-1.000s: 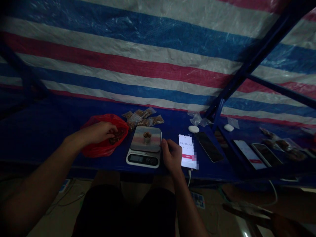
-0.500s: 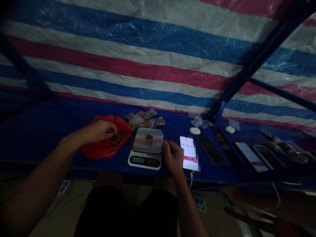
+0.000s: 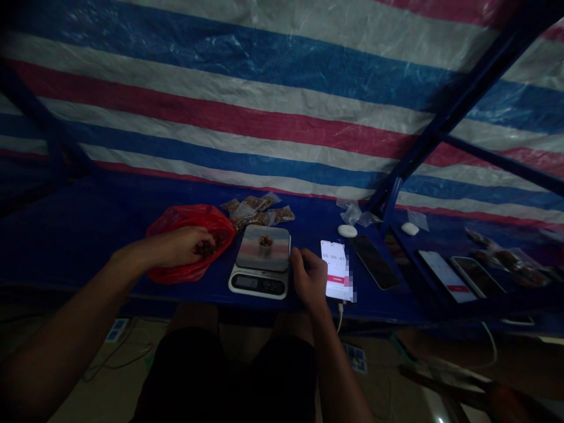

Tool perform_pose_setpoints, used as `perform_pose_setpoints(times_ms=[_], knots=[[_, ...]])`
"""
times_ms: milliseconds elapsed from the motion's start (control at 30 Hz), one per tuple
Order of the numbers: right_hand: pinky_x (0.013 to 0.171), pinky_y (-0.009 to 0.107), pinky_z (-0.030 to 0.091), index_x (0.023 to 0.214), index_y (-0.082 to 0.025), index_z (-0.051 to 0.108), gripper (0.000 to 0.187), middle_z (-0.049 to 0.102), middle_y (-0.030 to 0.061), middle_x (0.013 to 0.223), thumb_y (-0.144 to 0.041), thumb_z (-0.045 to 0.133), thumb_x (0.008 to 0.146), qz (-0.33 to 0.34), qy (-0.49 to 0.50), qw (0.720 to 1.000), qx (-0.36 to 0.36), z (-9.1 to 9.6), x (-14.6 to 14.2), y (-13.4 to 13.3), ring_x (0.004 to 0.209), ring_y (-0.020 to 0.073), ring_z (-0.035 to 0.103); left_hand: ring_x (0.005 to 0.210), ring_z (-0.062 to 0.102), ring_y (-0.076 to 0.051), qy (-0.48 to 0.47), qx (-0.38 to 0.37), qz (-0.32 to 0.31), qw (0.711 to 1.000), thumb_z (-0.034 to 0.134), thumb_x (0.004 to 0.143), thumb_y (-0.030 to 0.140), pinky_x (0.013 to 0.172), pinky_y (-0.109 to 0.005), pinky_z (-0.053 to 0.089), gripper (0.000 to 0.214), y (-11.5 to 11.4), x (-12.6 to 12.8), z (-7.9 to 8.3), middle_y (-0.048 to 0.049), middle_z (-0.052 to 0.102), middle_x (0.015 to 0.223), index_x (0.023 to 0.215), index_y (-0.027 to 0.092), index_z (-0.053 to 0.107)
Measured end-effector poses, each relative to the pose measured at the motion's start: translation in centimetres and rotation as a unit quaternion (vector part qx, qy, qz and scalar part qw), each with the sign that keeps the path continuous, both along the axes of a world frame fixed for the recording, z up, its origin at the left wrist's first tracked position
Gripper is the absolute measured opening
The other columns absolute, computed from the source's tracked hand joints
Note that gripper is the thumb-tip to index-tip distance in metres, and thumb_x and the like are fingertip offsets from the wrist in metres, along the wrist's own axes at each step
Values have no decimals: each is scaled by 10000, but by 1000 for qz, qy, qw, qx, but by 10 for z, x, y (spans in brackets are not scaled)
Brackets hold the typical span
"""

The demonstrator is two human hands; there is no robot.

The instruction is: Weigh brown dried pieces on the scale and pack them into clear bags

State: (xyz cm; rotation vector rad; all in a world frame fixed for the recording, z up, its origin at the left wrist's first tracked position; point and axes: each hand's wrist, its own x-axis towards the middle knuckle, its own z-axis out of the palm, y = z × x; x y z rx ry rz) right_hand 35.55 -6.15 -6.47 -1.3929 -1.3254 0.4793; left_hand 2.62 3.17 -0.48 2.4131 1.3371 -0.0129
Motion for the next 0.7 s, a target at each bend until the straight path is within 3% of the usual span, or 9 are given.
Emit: perform_pose_setpoints(times_ms=[133,300,567,700], knots=[[512,279,297,606,-194,633,544,489,-24,526,-591,605,978,3,9,1000,-1,1,-1,0,522,122,402,960,810,-201,9,-22,1,1000,631,822,59,850,-253,575,372,0,6,6,-50,866,1089,1063,229,858],[506,275,296,621,-190,660,544,478,-26,514,-602,610,972,4,11,1000,0,3,-1,-1,519,123,394,905,816,-198,1,-21,0,1000,622,812,73,810,-252,571,355,3,4,10,-34,875,1028,1001,239,872],[508,275,302,613,-192,649,555,505,-16,524,-615,624,971,5,17,1000,-3,0,-1,0,525,127,417,937,804,-212,-41,9,10,999,640,841,149,865,-285,563,313,11,11,47,-38,872,1061,1024,230,881],[517,277,307,610,-191,648,547,507,-16,525,-590,611,983,1,6,1000,3,0,0,0,526,128,428,965,797,-199,-66,-19,3,998,621,851,177,852,-268,566,322,14,17,51,-32,866,1104,1055,225,865]])
